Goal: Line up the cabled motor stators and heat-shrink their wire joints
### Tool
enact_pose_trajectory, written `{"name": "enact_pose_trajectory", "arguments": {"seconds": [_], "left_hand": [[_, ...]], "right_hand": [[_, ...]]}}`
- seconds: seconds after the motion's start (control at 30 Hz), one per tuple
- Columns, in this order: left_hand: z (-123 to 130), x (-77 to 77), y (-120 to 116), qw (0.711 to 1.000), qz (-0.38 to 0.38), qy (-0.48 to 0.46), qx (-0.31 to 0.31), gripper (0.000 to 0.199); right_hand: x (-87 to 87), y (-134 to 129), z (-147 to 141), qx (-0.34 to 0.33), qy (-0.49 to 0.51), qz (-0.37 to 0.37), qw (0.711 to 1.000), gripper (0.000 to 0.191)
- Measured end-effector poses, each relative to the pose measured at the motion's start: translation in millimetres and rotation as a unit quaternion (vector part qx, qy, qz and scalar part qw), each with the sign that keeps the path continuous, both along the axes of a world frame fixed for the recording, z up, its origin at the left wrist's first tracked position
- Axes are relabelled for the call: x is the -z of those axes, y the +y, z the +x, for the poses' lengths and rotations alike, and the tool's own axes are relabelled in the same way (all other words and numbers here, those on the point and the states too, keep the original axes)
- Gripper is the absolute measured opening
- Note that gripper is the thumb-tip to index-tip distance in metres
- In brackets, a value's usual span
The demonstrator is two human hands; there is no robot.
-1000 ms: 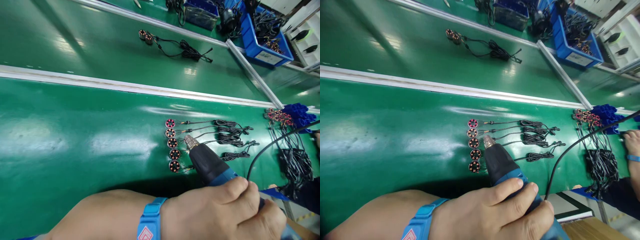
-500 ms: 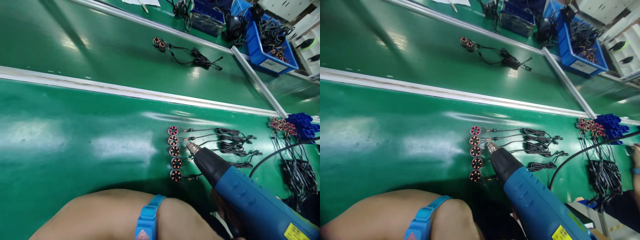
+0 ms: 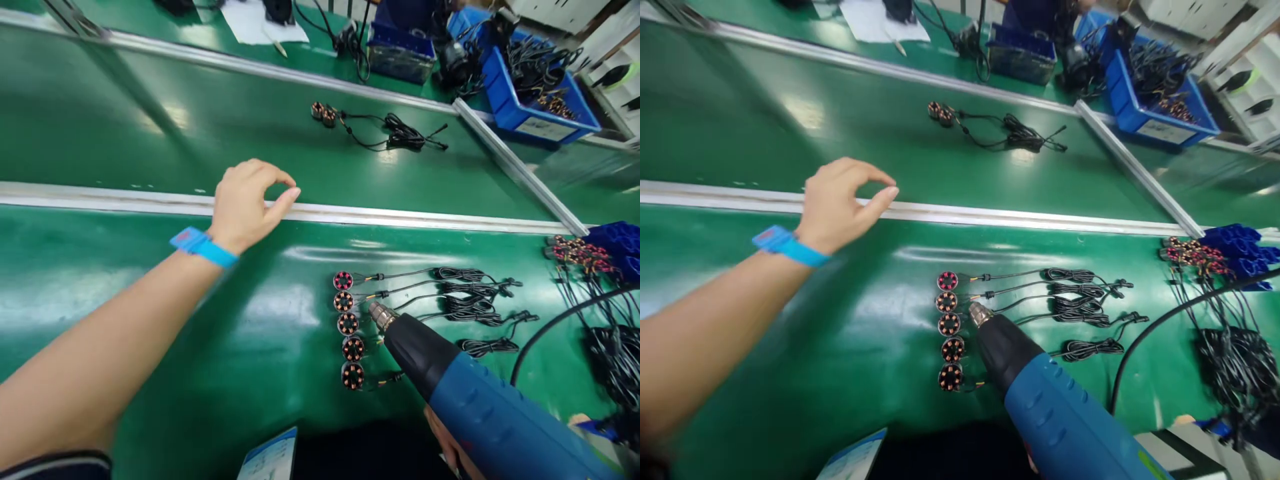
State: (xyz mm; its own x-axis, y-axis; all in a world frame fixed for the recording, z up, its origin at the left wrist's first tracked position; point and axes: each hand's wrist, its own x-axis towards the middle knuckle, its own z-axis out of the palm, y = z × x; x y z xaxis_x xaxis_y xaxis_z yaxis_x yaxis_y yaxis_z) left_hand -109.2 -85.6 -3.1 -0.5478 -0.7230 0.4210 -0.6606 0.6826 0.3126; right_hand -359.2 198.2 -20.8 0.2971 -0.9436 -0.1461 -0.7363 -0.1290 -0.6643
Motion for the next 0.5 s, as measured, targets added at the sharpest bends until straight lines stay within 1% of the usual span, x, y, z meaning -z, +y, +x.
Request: {"name": "enact_pose_trajectory", "arguments": {"seconds": [0.03,0.1,0.2,0.37,0.43,0.5], "left_hand": [[-7,3.0,-22,1.000,0.011,-0.015,-0.010,0.042],[-26,8.2,-59,0.996,0.032,-0.077,0.007,0.046],[-64,13.6,-102,0.990,0.053,-0.132,0.008,0.050],[-130,22.1,-155,0.982,0.074,-0.175,-0.005,0.067],[-149,27.8,-172,0.976,0.098,-0.193,-0.024,0.069],[-162,33.9,-185,0.968,0.136,-0.207,-0.039,0.069]], "right_hand": [[1.6,0,0,0.002,-0.005,-0.007,1.000,0.057],[4.9,-1,0,-0.005,-0.014,-0.021,1.000,0.060],[7.8,-1,1,-0.004,-0.022,-0.020,1.000,0.063],[7.0,0,1,0.011,-0.049,0.011,0.999,0.062],[7.8,1,2,0.017,-0.079,0.020,0.997,0.063],[9.6,2,4,0.032,-0.111,0.031,0.993,0.064]]}}
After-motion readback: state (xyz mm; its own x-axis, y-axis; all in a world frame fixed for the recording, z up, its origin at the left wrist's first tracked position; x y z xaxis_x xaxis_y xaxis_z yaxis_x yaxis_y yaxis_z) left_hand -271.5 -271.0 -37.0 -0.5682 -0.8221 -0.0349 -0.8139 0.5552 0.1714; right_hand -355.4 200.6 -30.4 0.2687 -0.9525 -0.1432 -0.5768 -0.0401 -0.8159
